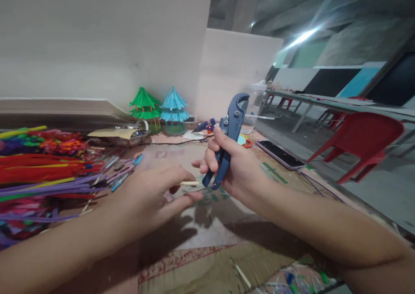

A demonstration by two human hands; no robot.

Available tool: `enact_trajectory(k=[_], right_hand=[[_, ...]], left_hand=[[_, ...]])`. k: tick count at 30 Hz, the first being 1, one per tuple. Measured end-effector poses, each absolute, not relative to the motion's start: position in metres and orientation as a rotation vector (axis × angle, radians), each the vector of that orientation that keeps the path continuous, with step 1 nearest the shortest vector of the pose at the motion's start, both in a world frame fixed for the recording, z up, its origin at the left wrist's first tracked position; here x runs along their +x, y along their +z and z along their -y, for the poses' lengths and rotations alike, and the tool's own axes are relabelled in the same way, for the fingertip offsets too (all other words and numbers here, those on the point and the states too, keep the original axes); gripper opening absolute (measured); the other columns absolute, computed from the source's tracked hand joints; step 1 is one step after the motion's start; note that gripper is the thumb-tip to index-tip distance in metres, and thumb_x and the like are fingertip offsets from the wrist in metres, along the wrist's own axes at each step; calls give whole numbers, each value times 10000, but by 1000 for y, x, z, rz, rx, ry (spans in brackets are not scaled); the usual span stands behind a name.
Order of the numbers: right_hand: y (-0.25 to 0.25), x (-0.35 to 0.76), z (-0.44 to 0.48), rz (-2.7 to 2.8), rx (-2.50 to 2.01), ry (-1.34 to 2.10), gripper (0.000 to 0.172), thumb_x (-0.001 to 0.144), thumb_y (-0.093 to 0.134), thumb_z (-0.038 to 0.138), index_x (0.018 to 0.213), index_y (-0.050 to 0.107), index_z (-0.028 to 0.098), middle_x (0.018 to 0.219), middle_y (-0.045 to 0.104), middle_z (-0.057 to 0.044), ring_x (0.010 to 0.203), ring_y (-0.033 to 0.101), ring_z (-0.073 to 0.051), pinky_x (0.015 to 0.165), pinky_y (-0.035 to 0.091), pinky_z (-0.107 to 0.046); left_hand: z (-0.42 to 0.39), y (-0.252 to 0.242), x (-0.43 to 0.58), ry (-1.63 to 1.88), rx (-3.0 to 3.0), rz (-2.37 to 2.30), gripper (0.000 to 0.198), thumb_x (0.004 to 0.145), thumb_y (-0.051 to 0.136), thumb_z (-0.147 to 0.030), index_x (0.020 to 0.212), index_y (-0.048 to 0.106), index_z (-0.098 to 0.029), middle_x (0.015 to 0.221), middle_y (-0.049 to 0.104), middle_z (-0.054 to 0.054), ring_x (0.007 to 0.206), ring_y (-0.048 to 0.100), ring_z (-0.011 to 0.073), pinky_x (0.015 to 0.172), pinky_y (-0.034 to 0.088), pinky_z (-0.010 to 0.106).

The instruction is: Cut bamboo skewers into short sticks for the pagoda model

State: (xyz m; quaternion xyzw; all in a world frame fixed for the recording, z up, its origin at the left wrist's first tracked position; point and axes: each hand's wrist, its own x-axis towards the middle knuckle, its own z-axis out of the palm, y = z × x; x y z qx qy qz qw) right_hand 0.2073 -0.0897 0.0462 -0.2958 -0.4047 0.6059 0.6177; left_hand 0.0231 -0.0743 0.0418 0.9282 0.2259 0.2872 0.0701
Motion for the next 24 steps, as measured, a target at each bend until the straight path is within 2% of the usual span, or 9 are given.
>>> enact_trajectory(k=[3, 6, 10, 13, 15, 17, 18, 21, 24], right_hand=[[45, 207, 90, 920, -697, 1440, 461, 786, 692, 567, 603, 470, 207, 494, 615, 28, 662, 706, -182, 820, 556, -343], [41, 203, 92, 927, -683, 1550, 423, 810, 674, 530, 620, 477, 208, 622, 697, -12, 816, 729, -214, 799, 568, -351], [39, 204, 89, 1004, -621, 1643, 356, 829, 646, 469, 648, 476, 214, 758, 741, -42, 820, 726, -225, 718, 582, -359], [48, 220, 75, 1184, -657, 1566, 232, 776, 689, 356, 712, 525, 204, 819, 740, -51, 752, 715, -202, 738, 571, -351], [57, 239, 63, 1380, -800, 1346, 195, 711, 714, 231, 837, 568, 201, 835, 728, -30, 699, 697, -181, 755, 554, -343], [64, 264, 53, 1660, -1087, 936, 232, 702, 694, 173, 905, 585, 202, 831, 706, -18, 651, 658, -169, 718, 529, -327], [65, 276, 49, 1811, -1266, 675, 216, 710, 685, 158, 904, 598, 198, 871, 705, -33, 689, 649, -176, 729, 510, -320], [59, 312, 44, 2129, -1747, 69, 138, 757, 699, 239, 866, 636, 181, 925, 704, -91, 840, 636, -243, 753, 463, -324], [43, 343, 42, 2127, -2023, -51, 240, 807, 695, 357, 945, 655, 165, 996, 708, -129, 916, 639, -269, 755, 455, -316]], left_hand=[[70, 43, 25, 897, 2800, -671, 228, 897, 492, -289, 741, 644, -222, 666, 642, -13, 587, 552, 127, 581, 417, 232], [66, 41, 26, 937, 2783, -692, 226, 896, 472, -289, 795, 665, -230, 671, 655, 4, 591, 570, 143, 615, 458, 245], [61, 39, 24, 935, 2796, -700, 236, 906, 466, -297, 843, 685, -237, 681, 670, 1, 569, 559, 138, 619, 455, 245], [58, 42, 21, 938, 2784, -817, 278, 919, 460, -352, 795, 671, -219, 675, 659, 0, 585, 560, 138, 579, 415, 232], [57, 46, 19, 979, 2790, -896, 319, 918, 457, -383, 728, 638, -202, 637, 626, -4, 572, 540, 134, 544, 379, 222], [57, 50, 16, 1016, 2804, -937, 328, 913, 469, -380, 678, 602, -193, 599, 584, -15, 548, 512, 123, 525, 353, 215], [56, 52, 15, 1029, 2811, -941, 323, 909, 480, -374, 668, 592, -191, 589, 568, -20, 542, 501, 117, 522, 346, 212], [55, 56, 13, 1030, 2809, -972, 285, 913, 504, -369, 720, 618, -193, 638, 585, -22, 573, 515, 113, 547, 351, 205], [52, 55, 11, 1015, 2809, -1017, 293, 911, 497, -401, 749, 633, -198, 651, 599, -20, 578, 520, 122, 551, 350, 216]])
